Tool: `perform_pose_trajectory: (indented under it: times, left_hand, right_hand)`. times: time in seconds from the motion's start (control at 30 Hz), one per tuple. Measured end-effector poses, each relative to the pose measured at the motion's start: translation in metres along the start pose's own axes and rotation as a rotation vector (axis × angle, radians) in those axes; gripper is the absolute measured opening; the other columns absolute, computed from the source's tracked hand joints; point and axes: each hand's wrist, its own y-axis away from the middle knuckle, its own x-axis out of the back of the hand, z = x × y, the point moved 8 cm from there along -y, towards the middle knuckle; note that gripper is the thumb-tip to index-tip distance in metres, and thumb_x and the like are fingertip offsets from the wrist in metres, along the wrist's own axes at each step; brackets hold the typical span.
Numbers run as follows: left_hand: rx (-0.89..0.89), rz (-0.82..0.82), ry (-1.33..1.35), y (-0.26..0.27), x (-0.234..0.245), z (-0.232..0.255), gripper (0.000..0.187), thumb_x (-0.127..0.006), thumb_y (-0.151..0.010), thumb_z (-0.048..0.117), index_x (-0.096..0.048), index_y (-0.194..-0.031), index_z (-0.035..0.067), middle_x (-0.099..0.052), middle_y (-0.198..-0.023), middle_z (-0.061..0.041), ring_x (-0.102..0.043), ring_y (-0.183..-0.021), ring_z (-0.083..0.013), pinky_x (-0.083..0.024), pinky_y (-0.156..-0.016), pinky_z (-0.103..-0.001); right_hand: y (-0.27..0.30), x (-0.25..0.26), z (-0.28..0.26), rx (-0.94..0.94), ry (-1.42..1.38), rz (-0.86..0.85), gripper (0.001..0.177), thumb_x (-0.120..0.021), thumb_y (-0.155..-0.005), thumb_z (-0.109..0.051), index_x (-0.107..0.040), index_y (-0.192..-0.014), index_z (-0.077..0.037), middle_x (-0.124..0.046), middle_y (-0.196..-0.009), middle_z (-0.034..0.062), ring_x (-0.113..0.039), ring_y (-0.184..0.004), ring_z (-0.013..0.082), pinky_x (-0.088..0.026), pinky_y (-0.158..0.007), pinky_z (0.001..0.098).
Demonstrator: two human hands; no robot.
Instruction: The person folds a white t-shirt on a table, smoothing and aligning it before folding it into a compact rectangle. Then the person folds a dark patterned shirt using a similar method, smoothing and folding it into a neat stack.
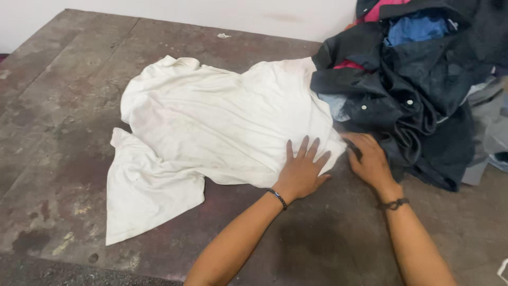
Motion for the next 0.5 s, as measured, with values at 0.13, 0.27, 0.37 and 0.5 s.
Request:
perform_pose_trajectory:
  times: [0.13,0.27,0.37,0.5]
  left_hand:
    - [-0.146,0.176,-0.109,0.011,0.008,0.012,0.041,-0.065,-0.092,0.027,-0.063,-0.131,0.012,-0.059,-0.134,-0.010,-0.050,-0.133,-0.0293,-0.040,-0.106,-0.052]
    - [-0.358,0.157,0.056,0.020,0.005,0.037,0.036,-0.065,-0.098,0.017,-0.066,-0.133,0.010,-0.064,-0.101,-0.003,-0.060,-0.099,-0.0219,-0.047,-0.081,-0.039]
    - [-0.485,0.137,0.102,0.031,0.009,0.057,0.039,-0.067,-0.091,0.021,-0.066,-0.129,0.010,-0.066,-0.097,-0.001,-0.062,-0.097,-0.0204,-0.048,-0.084,-0.037]
    - [-0.477,0.207,0.163,0.034,0.017,0.071,0.036,-0.067,-0.093,0.026,-0.065,-0.125,0.009,-0.066,-0.106,-0.003,-0.060,-0.104,-0.0224,-0.047,-0.088,-0.039]
  right_hand:
    - [0.017,-0.016,0.011,0.087,-0.035,-0.056,0.039,-0.063,-0.074,0.005,-0.073,-0.110,-0.005,-0.071,-0.113,0.0128,-0.063,-0.109,0.0334,-0.050,-0.096,0.0408]
    - [0.039,-0.003,0.078,-0.013,-0.368,0.049,0.026,-0.056,-0.074,0.007,-0.072,-0.091,-0.004,-0.070,-0.092,0.0111,-0.066,-0.090,0.0247,-0.052,-0.085,0.0346]
    - [0.051,0.001,0.121,-0.186,-0.852,0.187,0.022,-0.053,-0.092,0.002,-0.074,-0.086,0.001,-0.070,-0.089,0.0167,-0.061,-0.070,0.0202,-0.047,-0.069,0.0313]
    - [0.048,-0.004,0.104,-0.301,-0.445,0.171,0.021,-0.057,-0.097,-0.011,-0.072,-0.109,-0.002,-0.068,-0.114,0.0168,-0.071,-0.099,0.0248,-0.056,-0.087,0.0353]
